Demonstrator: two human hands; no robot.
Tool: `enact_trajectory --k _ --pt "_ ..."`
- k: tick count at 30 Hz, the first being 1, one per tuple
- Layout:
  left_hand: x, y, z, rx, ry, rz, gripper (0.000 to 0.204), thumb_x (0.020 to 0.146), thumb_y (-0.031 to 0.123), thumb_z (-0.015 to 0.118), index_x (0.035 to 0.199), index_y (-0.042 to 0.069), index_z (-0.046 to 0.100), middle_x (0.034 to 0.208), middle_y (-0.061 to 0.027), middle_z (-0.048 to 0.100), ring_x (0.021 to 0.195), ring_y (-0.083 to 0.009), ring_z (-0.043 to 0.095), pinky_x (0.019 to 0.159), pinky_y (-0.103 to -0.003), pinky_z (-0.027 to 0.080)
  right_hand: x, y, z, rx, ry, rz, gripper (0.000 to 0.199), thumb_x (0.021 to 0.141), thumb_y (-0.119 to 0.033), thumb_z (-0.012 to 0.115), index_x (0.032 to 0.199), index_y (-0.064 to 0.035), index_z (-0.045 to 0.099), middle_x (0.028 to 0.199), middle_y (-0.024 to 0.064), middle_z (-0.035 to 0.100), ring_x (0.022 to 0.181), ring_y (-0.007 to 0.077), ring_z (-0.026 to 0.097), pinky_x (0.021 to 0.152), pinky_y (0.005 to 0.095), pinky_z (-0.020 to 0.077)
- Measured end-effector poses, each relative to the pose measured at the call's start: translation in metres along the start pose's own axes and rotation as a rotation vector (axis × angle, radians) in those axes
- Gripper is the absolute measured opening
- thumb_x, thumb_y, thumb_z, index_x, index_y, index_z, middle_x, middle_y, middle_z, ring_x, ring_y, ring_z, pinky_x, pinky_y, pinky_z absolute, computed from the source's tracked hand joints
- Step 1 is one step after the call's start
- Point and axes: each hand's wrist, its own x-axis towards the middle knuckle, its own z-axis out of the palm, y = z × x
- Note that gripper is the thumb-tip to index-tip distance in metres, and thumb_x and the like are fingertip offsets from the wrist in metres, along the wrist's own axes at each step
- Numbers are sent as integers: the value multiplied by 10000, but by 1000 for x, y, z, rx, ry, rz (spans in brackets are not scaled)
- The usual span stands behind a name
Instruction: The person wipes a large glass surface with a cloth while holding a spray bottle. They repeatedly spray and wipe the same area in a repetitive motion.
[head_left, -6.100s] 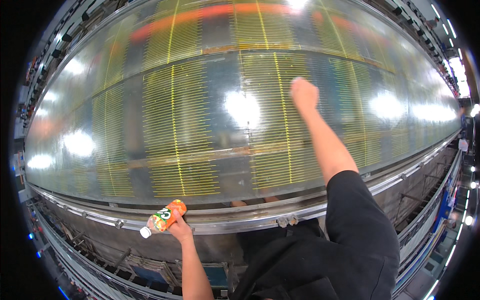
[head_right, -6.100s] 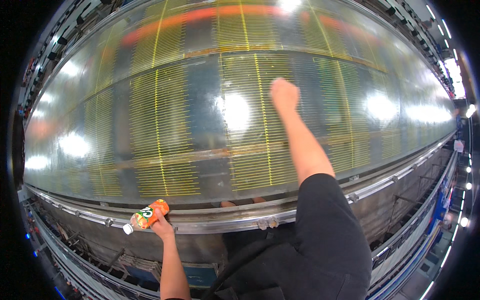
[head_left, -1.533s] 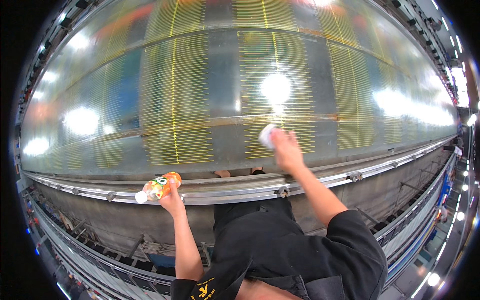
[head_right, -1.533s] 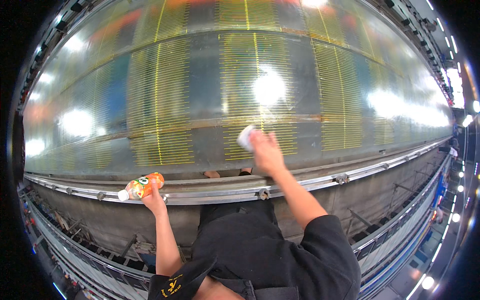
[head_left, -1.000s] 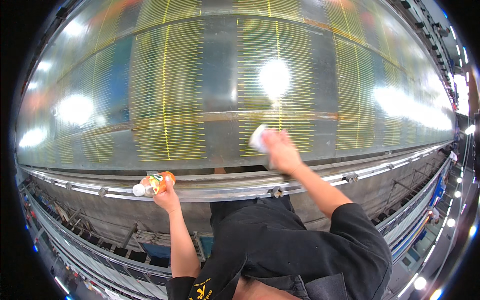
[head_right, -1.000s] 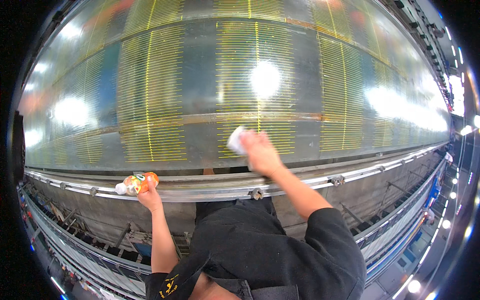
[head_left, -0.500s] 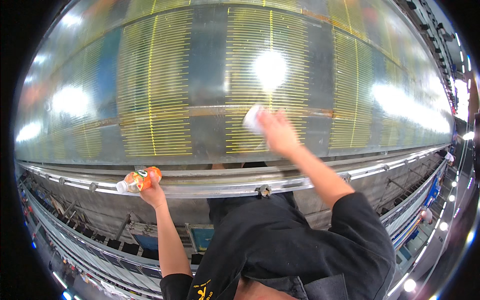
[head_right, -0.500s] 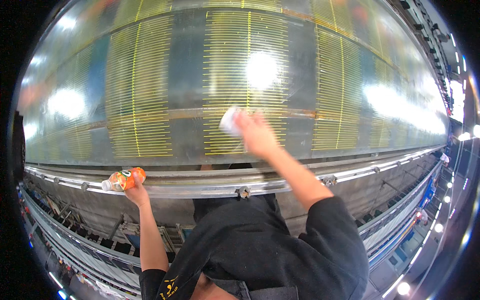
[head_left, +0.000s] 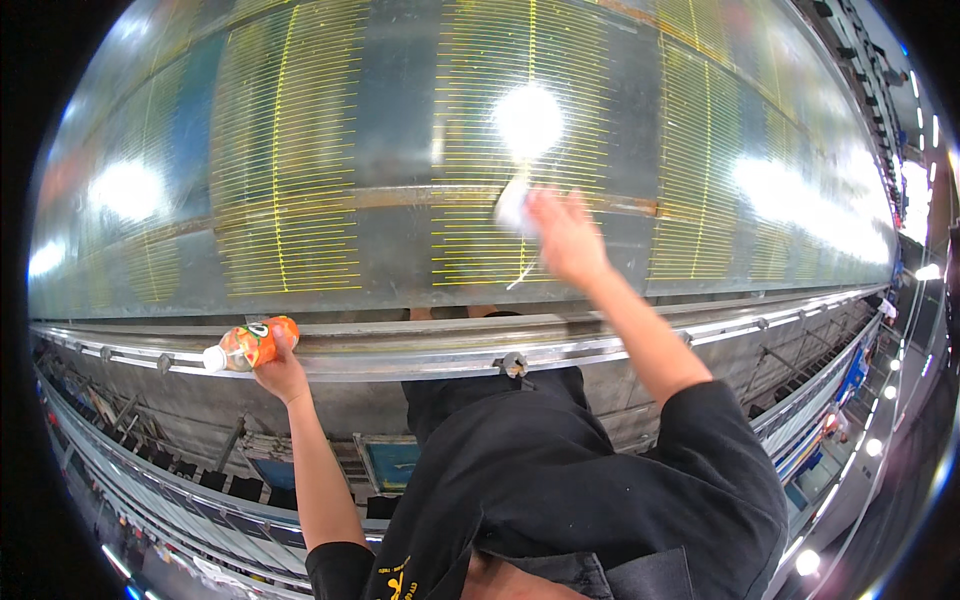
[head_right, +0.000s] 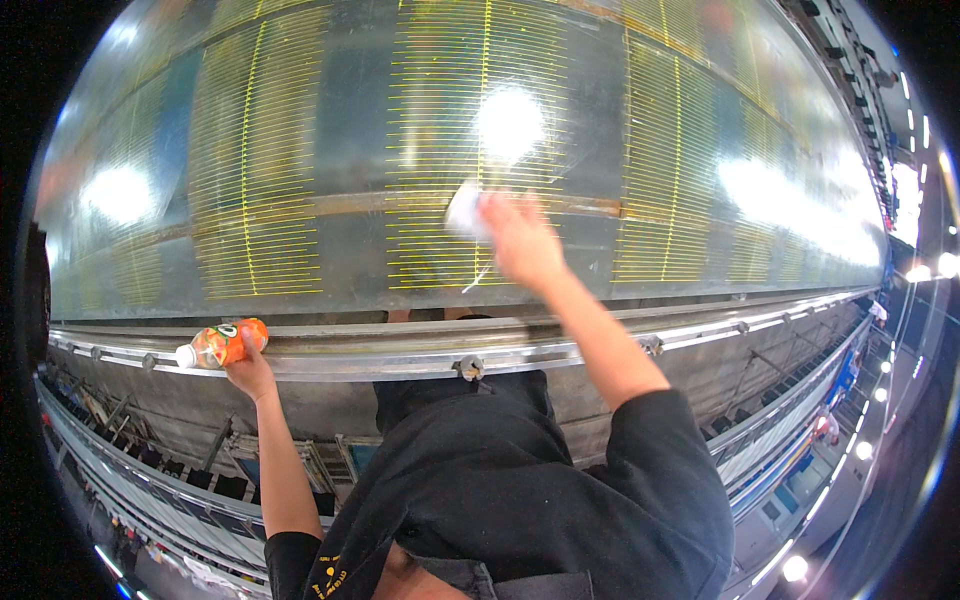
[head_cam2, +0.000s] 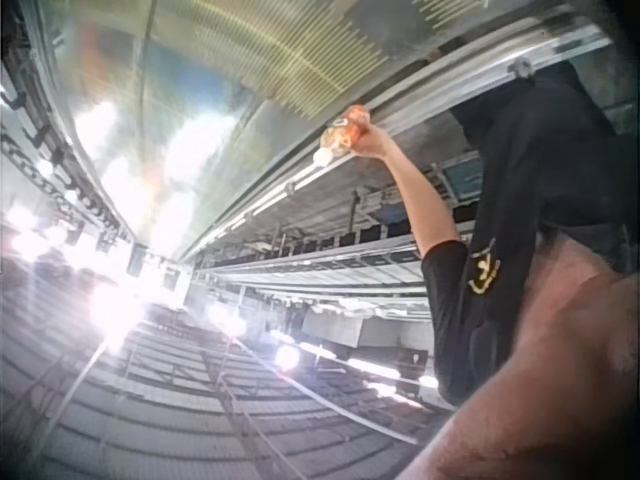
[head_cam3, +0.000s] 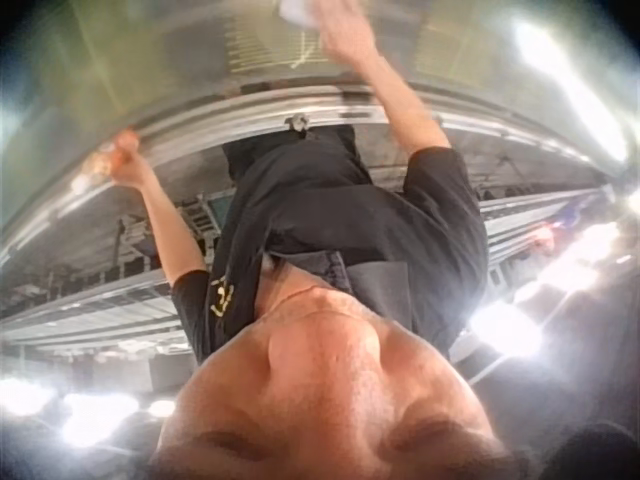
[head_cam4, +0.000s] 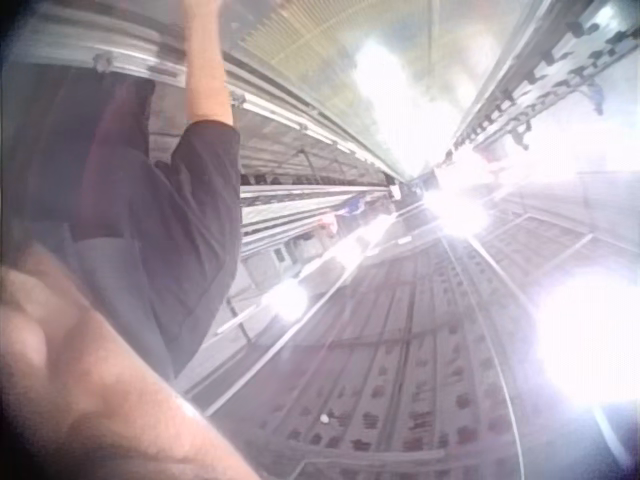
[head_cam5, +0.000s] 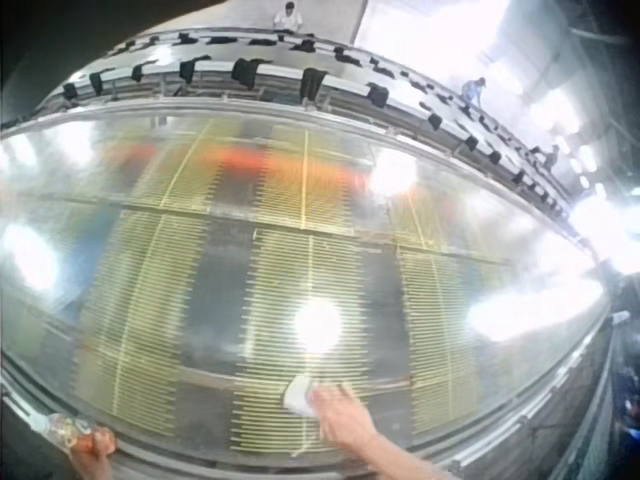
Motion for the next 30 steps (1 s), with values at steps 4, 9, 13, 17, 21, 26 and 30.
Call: enact_trajectory --k 4,9,13,17,21,26,30 --pt "14 8 15 -25 -65 -4 620 976 496 780 1268 -38 662 1202 -173 771 1093 -337 746 944 -436 573 104 85 -9 140 632 397 574 1008 -128 505 1562 14 463 1632 218 463 1517 413 428 1269 581 305" --pt "5 2 7 -69 -85 -51 546 992 467 766 1227 -20 689 1181 -158 775 1059 -323 750 917 -433 579 59 -102 0 122 388 -48 584 968 -147 544 1510 58 473 1548 242 513 1459 399 496 1222 558 382" --pt "-2 1 0 -18 -9 16 476 999 445 759 1171 2 733 1106 -139 797 988 -318 767 871 -426 590 11 -60 -13 99 -110 -191 787 911 -92 642 1651 -116 378 1733 59 359 1599 270 342 1319 583 207" --pt "11 2 13 53 36 113 472 1004 437 754 1169 -4 731 1116 -154 791 1002 -314 764 872 -427 591 113 105 -13 24 680 336 547 993 -86 521 1527 22 482 1530 232 555 1422 430 530 1196 636 369" --pt "9 12 17 -123 -8 16 482 996 434 758 1178 -11 723 1144 -172 779 1020 -341 755 887 -444 586 158 17 -8 165 618 234 544 965 -64 523 1493 60 487 1587 269 489 1485 452 451 1227 586 362" --pt "6 -6 1 38 -60 21 525 998 473 749 1200 -9 698 1154 -174 774 1064 -347 743 926 -449 568 -20 -105 9 417 254 -246 637 895 -100 599 1520 -11 513 1630 164 474 1522 337 446 1273 589 321" --pt "0 4 -1 20 -60 -45 563 990 496 748 1230 -12 702 1170 -180 775 1065 -353 746 918 -461 571 -17 19 19 47 157 239 619 956 -113 571 1560 -13 482 1647 162 464 1558 345 398 1283 638 252"
